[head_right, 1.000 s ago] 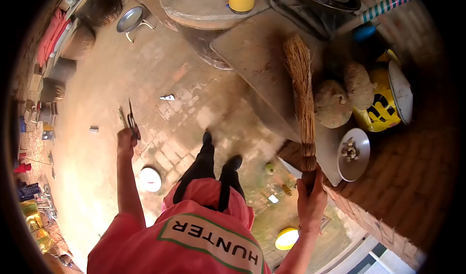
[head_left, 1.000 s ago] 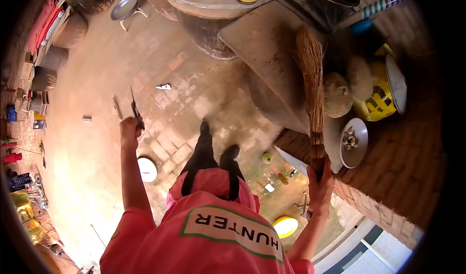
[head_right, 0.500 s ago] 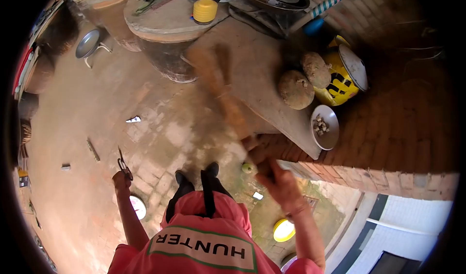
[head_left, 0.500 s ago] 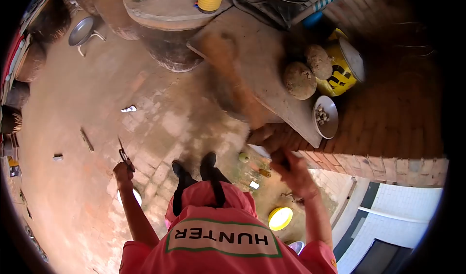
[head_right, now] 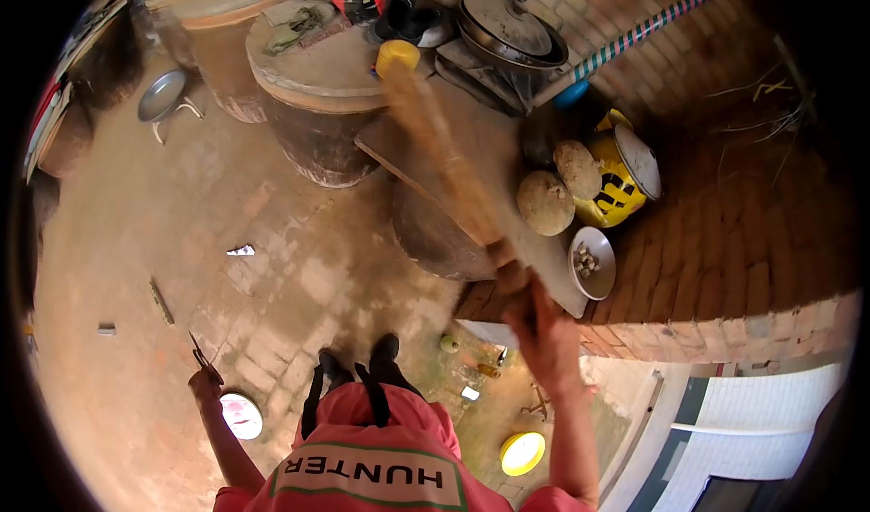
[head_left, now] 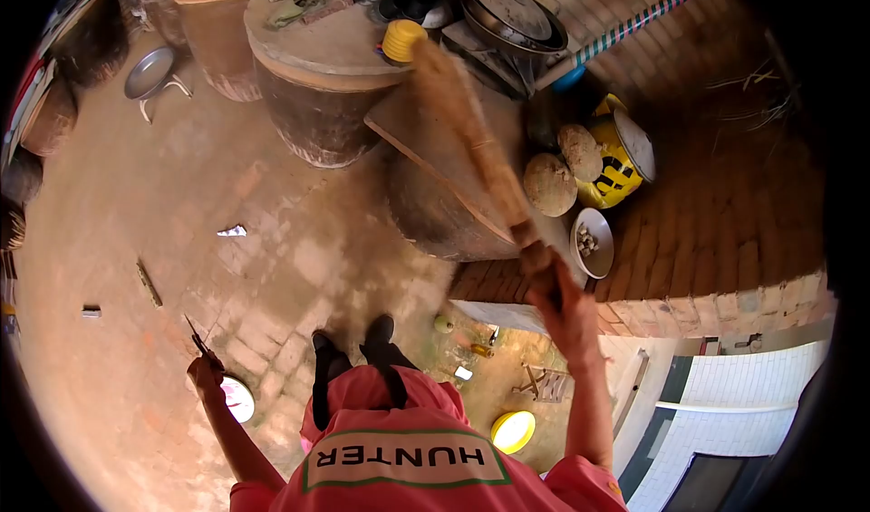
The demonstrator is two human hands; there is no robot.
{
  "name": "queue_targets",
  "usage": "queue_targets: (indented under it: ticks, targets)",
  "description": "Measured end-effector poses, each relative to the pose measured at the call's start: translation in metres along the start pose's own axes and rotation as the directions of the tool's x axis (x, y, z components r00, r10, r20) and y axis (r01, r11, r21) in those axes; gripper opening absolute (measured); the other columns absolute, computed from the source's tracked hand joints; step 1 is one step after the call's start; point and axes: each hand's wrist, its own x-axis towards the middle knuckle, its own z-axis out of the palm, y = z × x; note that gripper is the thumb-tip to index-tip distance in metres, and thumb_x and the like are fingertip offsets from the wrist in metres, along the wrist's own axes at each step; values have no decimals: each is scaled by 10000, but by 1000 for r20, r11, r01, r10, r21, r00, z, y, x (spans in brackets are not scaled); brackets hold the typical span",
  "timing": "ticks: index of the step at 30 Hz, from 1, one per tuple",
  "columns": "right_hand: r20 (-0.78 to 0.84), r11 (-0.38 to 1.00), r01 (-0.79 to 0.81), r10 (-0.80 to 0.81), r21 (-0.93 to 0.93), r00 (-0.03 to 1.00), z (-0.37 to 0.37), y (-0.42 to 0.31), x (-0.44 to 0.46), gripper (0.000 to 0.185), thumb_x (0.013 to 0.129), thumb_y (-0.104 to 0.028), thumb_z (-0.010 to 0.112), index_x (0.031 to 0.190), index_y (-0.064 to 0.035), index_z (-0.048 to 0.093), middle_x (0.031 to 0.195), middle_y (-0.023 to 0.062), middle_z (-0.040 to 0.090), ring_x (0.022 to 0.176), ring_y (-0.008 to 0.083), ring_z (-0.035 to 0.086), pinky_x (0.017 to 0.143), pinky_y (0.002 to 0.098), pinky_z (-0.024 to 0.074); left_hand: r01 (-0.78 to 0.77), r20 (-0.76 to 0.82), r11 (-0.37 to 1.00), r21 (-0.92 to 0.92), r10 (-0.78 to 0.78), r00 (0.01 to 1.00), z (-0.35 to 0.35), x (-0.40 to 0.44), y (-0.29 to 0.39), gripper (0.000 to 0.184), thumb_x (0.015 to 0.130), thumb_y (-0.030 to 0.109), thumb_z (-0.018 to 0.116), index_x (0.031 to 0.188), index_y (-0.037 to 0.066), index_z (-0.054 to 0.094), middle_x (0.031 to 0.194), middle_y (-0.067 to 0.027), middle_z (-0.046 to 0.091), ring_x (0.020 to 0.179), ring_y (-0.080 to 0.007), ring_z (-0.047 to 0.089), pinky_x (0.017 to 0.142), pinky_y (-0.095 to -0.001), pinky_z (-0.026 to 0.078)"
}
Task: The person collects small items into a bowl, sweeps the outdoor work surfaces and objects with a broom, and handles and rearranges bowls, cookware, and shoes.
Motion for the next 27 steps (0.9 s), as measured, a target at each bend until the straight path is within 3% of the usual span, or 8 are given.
queue_targets:
  ticks: [1,7,10,14,17,20,24,27]
  targets:
    - [-40,999,20,-21,-28,999,-3,13,15,621,853,-224,710,1410,-93,469,828,209,673,749,386,681,641,465,521,9,-29,1000,-25,-9,1000,-4,-1,-4,296,907,160,613,626,81,564,489,-7,481,349,-64,309,345,-254,185]
    - [111,964,-23,54,-264,992,21,92,110,575,843,-306,690,1337,-75,507,872,247,681,854,447,655,728,519,501,28,23,1000,15,-28,999,-15,-15,-18,285,897,141,615,627,58,575,489,-32,496,335,-77,323,336,-265,189]
    - [268,992,-25,58,-126,962,33,69,130,621,840,-298,706,1386,-96,491,1006,255,677,974,423,648,802,470,505,68,-4,997,32,-68,998,-5,-25,-17,297,884,152,630,612,55,562,488,-48,508,329,-90,339,331,-269,199]
    - [363,978,195,-157,-70,919,19,32,105,650,837,-272,734,1389,-43,479,1006,257,666,934,422,651,797,454,508,109,-2,993,44,-109,994,13,-25,-13,280,869,166,652,630,56,556,511,-66,536,329,-96,353,326,-268,213]
    - [336,937,330,-349,113,875,-6,-5,75,613,830,-251,721,1376,-89,495,910,234,662,834,423,648,696,490,506,114,13,989,99,-115,993,27,-20,-11,278,861,162,662,628,60,550,521,-71,547,335,-95,360,326,-266,218]
    - [309,932,354,-361,82,880,-16,-18,52,666,817,-233,742,1418,-121,479,901,185,657,799,392,655,673,474,504,128,9,981,147,-131,991,45,-20,1,288,860,163,666,620,66,539,520,-65,541,345,-91,365,330,-266,226]
    - [110,960,279,-277,1,955,-18,-4,41,675,817,-141,749,1433,-101,477,891,184,654,767,353,656,691,400,521,87,60,983,163,-98,993,52,-28,7,297,869,184,663,629,70,532,523,-43,523,358,-82,352,342,-262,218]
    - [32,999,45,-45,-18,998,-13,35,48,645,837,-208,718,1426,-112,471,892,210,678,806,417,664,714,446,537,56,71,987,148,-67,995,46,-38,0,299,873,177,660,632,65,525,526,-44,524,358,-82,341,344,-264,213]
